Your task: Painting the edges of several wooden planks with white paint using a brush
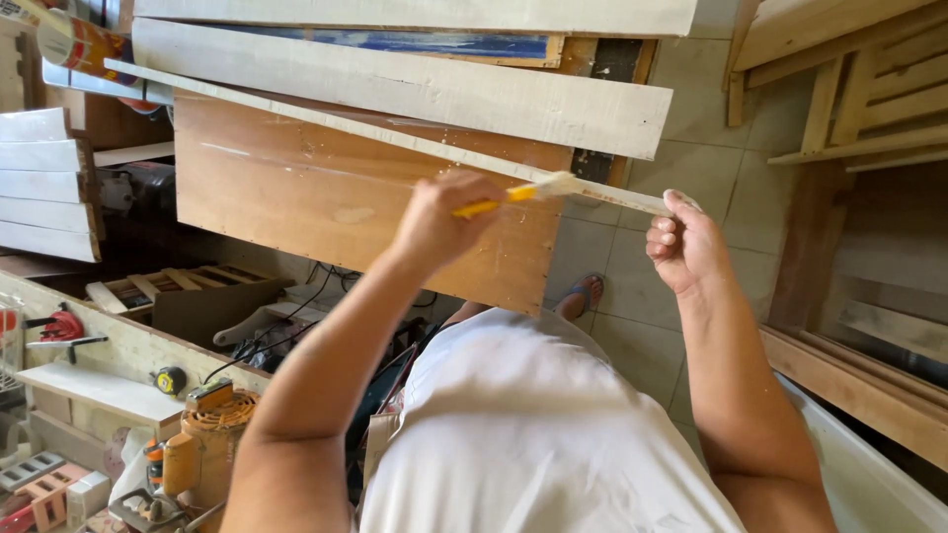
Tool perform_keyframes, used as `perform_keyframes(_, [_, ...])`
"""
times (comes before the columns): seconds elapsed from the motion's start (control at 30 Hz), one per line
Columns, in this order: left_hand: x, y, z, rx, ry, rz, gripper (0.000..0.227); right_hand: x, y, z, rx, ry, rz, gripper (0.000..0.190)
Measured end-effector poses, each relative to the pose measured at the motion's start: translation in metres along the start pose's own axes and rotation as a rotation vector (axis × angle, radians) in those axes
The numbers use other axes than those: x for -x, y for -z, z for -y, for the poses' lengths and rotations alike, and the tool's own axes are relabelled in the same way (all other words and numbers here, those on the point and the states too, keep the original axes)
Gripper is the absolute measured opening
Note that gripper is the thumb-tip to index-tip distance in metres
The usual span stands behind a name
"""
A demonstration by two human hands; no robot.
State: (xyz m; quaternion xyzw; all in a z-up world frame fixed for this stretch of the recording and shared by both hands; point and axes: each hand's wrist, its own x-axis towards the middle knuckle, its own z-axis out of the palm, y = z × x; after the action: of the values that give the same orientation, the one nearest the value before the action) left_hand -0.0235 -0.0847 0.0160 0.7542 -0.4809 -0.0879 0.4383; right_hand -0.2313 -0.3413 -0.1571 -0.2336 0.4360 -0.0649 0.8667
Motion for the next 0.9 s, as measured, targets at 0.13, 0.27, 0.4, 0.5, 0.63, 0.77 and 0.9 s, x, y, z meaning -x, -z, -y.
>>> perform_keyframes(0.13, [-0.02,0.031,-0.008,-0.19,-0.015,0.014,0.018,0.001,-0.002,-0.002,-0.017,-0.002,0.001,0.02])
perform_keyframes(0.27, [-0.031,-0.009,-0.028,-0.032,-0.066,0.087,0.013,-0.003,0.003,-0.004,-0.055,0.009,0.025,0.02])
perform_keyframes(0.4, [-0.041,0.012,-0.019,-0.105,-0.066,0.148,0.014,0.004,-0.006,-0.001,-0.036,0.001,0.025,0.021])
perform_keyframes(0.5, [-0.054,0.005,-0.056,-0.046,-0.096,0.161,0.008,-0.002,-0.001,-0.004,-0.052,0.014,0.052,0.021])
perform_keyframes(0.63, [-0.062,-0.04,-0.067,0.115,-0.128,0.25,0.009,-0.006,0.003,-0.004,-0.013,0.04,0.074,0.019])
perform_keyframes(0.77, [-0.065,-0.022,-0.043,-0.017,-0.196,0.277,0.013,0.006,-0.007,0.0,0.018,0.014,0.065,0.016])
perform_keyframes(0.9, [-0.076,-0.036,-0.074,0.067,-0.215,0.269,0.011,0.006,-0.004,-0.002,0.007,0.058,0.124,0.025])
